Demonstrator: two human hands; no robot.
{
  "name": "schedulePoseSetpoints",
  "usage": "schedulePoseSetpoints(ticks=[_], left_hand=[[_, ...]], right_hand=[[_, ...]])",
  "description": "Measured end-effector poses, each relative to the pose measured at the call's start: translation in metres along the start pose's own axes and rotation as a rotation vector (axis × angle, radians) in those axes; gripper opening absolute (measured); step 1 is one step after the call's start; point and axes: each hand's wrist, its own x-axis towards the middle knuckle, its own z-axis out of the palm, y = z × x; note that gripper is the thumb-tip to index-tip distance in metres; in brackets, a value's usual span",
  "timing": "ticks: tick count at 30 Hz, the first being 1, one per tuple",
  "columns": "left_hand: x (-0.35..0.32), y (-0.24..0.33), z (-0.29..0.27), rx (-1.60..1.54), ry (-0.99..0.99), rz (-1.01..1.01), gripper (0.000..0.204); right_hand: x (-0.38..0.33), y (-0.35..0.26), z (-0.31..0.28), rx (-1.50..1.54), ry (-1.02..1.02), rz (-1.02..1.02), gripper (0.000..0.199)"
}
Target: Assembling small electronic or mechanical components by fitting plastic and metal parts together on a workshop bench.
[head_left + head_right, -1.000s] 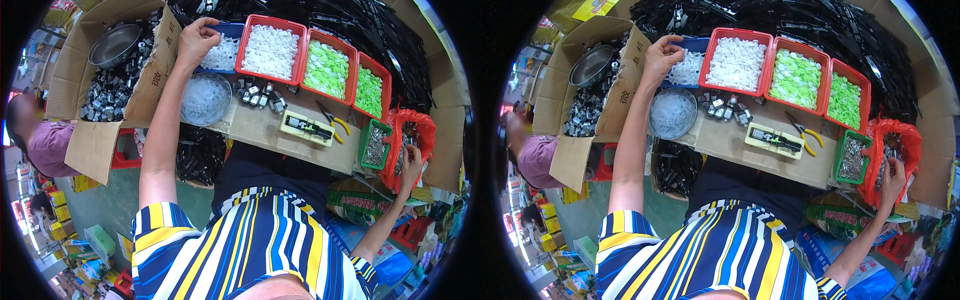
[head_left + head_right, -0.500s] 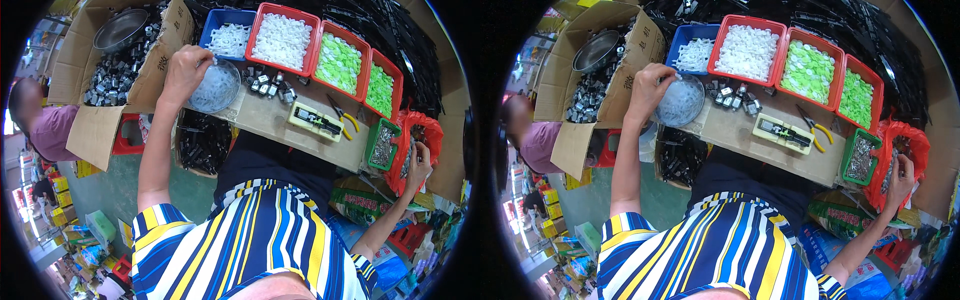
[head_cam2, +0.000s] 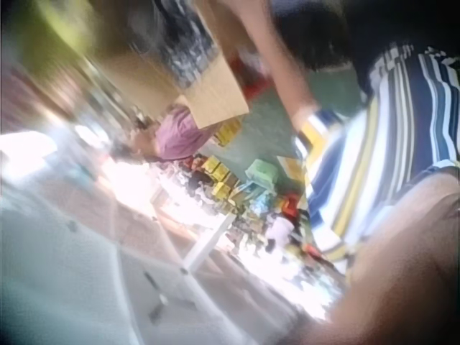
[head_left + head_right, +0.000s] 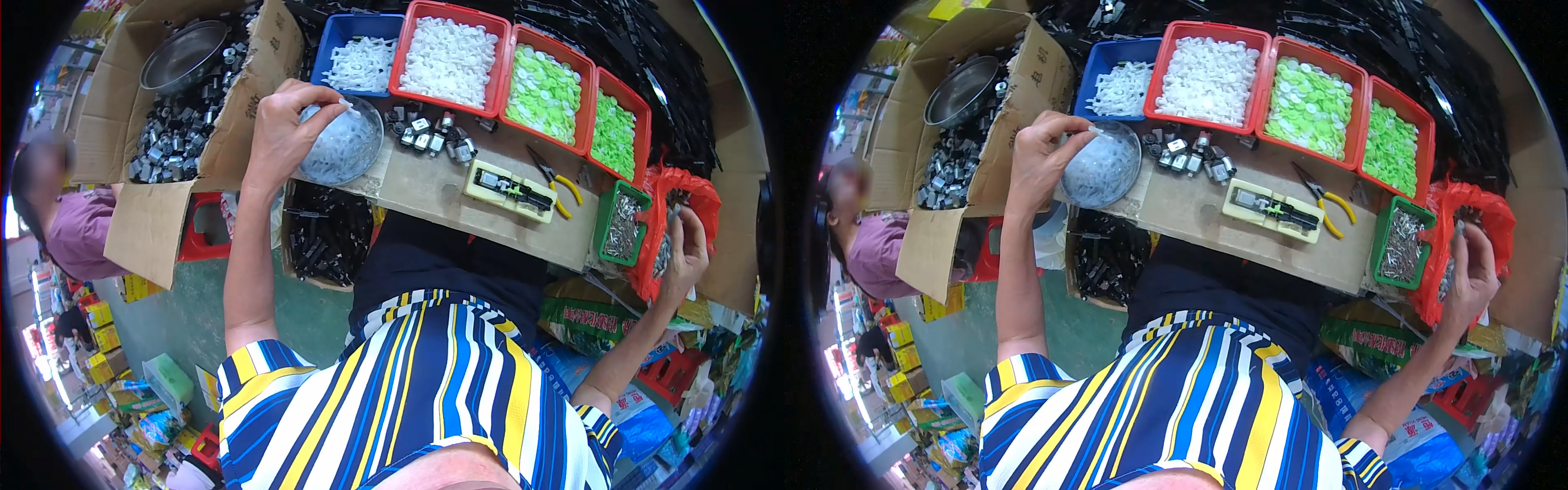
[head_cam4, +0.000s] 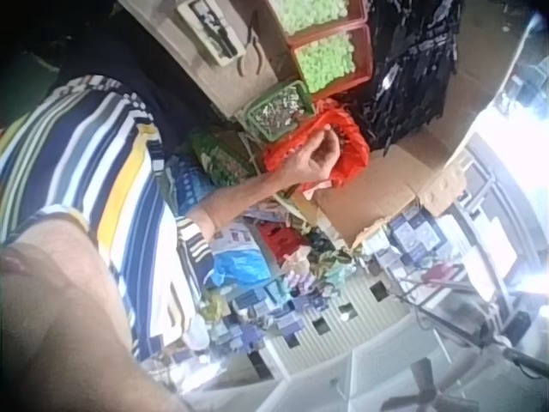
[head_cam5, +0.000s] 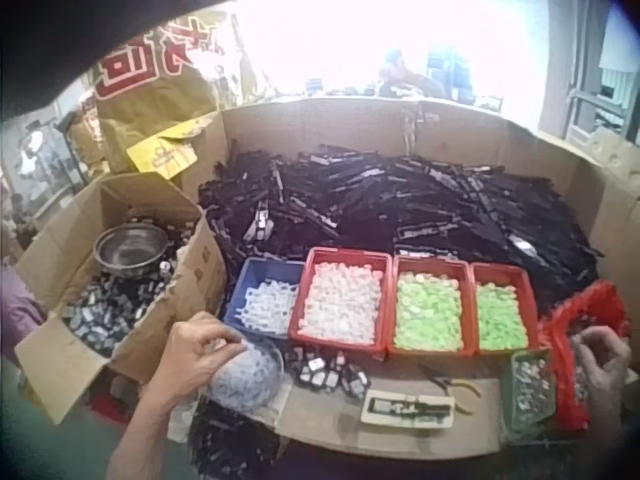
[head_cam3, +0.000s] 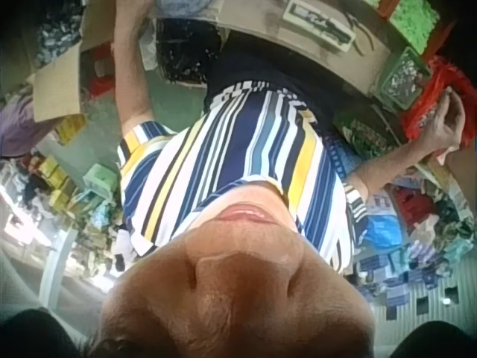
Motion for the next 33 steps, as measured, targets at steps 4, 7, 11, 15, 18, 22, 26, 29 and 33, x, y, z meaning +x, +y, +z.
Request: schedulePoseSetpoints(ticks=[4, 7, 11, 15, 18, 22, 26, 29, 33], left_hand=[[-0.008, 0.008, 0.022, -0.408, 0.054, -0.227, 0.012], [-0.013, 0.025, 0.047, -0.799, 0.078, -0.336, 0.015], [-0.014, 0.047, 0.075, -1.037, 0.124, -0.367, 0.016], [-0.013, 0.062, 0.095, -1.061, 0.167, -0.356, 0.015], [-0.013, 0.073, 0.101, -1.083, 0.142, -0.361, 0.014], [-0.012, 0.088, 0.11, -1.131, 0.114, -0.364, 0.014], [-0.012, 0.099, 0.12, -1.174, 0.103, -0.372, 0.013], [-0.013, 0.106, 0.126, -1.174, 0.11, -0.353, 0.014], [-0.016, 0.107, 0.131, -1.056, 0.115, -0.322, 0.014]], right_hand=[[-0.011, -0.056, 0.068, 0.161, -0.17, 0.146, 0.024], [-0.021, -0.078, 0.117, 0.291, -0.335, 0.158, 0.021], [-0.033, -0.09, 0.158, 0.572, -0.468, 0.235, 0.017], [-0.038, -0.094, 0.172, 0.721, -0.489, 0.233, 0.017], [-0.04, -0.099, 0.174, 0.774, -0.531, 0.269, 0.017], [-0.041, -0.098, 0.172, 0.674, -0.562, 0.3, 0.018], [-0.041, -0.099, 0.17, 0.593, -0.563, 0.303, 0.02], [-0.043, -0.096, 0.172, 0.619, -0.494, 0.314, 0.02], [-0.045, -0.097, 0.176, 0.596, -0.452, 0.322, 0.019]])
